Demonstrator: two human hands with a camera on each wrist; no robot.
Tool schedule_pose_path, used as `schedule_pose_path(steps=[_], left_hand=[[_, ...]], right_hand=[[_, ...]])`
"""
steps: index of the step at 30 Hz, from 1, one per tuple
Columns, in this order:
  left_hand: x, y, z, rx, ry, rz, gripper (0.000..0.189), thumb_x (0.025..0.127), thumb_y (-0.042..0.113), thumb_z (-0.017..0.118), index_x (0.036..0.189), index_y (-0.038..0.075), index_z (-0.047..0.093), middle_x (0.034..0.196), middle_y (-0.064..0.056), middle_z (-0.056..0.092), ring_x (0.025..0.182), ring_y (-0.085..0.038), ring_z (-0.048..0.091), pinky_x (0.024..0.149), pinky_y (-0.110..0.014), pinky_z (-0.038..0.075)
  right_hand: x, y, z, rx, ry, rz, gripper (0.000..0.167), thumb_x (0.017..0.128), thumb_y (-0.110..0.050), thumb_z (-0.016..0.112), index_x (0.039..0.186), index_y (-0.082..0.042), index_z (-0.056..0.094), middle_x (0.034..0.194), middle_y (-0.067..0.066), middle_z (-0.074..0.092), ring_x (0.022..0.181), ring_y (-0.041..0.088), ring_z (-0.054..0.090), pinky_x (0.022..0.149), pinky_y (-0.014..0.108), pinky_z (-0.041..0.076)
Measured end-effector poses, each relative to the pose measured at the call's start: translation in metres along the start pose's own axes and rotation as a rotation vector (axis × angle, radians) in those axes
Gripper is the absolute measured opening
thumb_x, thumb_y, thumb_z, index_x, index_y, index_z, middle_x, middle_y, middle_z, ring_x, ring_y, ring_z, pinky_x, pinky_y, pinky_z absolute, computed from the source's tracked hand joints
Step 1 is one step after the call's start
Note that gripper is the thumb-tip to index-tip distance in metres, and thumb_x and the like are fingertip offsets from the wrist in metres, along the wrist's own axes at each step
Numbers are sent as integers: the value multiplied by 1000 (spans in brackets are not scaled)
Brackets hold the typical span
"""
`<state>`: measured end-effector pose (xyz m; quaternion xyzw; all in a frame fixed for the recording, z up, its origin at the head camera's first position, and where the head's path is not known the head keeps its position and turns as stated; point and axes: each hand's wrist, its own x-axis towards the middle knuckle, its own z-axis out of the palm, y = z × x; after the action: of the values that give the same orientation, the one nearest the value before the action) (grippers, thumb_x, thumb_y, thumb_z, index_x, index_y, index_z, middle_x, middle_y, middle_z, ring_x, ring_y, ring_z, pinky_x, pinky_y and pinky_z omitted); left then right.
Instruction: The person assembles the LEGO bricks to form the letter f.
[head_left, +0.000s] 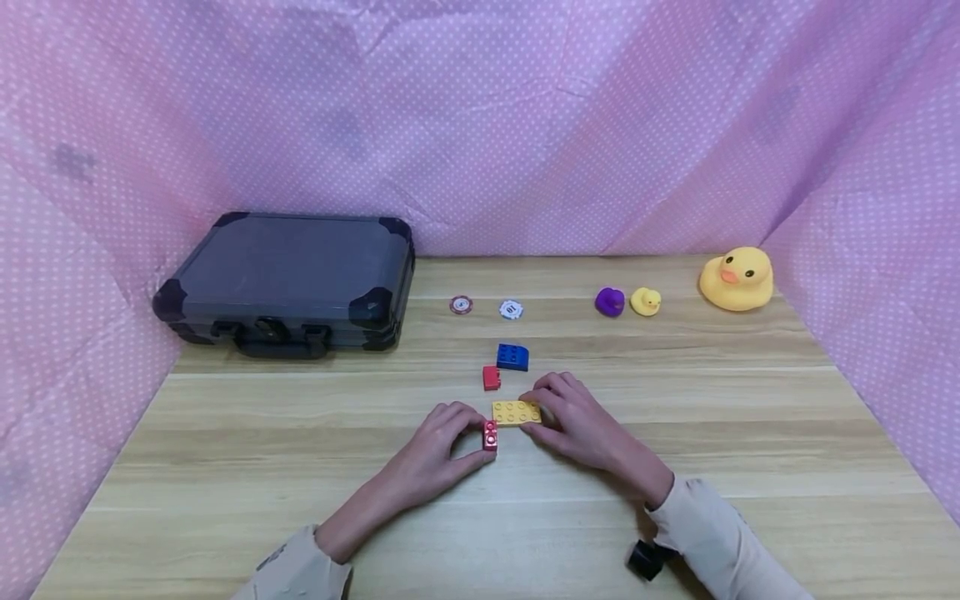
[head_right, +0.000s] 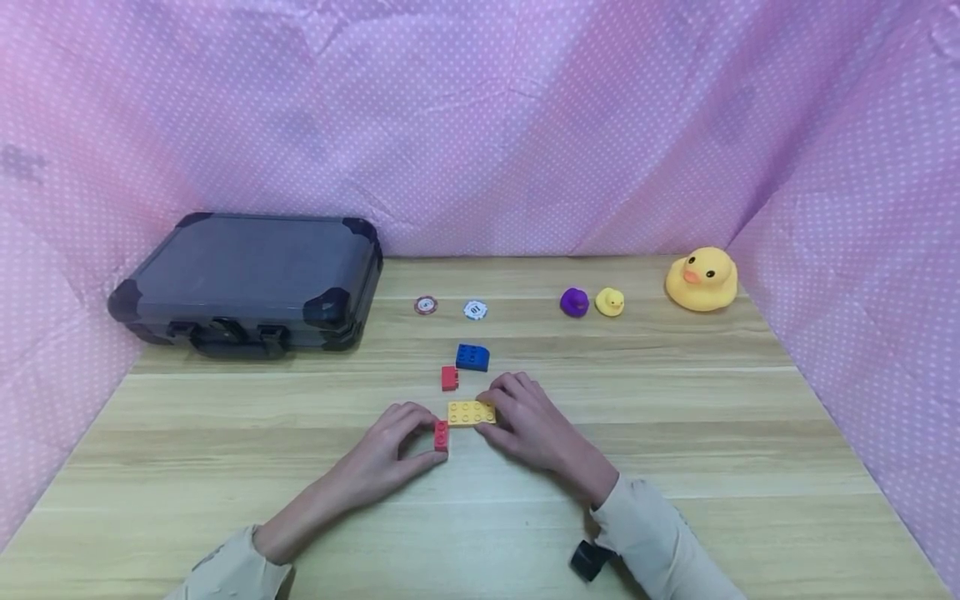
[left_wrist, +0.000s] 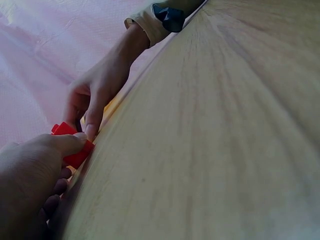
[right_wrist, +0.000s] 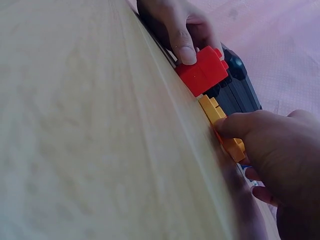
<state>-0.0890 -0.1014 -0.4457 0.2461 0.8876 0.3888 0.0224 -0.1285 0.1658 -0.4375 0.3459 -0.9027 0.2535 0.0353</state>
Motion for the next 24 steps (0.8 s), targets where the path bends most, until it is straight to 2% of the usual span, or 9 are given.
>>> schedule_pose_path(steps=[16, 24], left_hand=[[0, -2, 0, -9, 8, 19, 29, 91, 31, 82, 115, 21, 70, 116, 10, 63, 107, -9, 52, 92, -36, 49], [0, -3, 1, -3, 25, 46, 28, 91, 31, 82, 114, 21, 69, 115, 10, 63, 105, -10, 52, 89, -36, 49]], right_hand=[[-2, 1, -6, 82, 44, 36, 37, 92, -29, 81, 123, -12, 71, 119, -1, 60, 108, 15, 50, 88, 37, 51], [-2, -4, -10, 97, 95, -8, 35, 91, -24, 82, 121, -11, 70, 120, 0, 60, 109, 16, 51, 88, 38, 51]])
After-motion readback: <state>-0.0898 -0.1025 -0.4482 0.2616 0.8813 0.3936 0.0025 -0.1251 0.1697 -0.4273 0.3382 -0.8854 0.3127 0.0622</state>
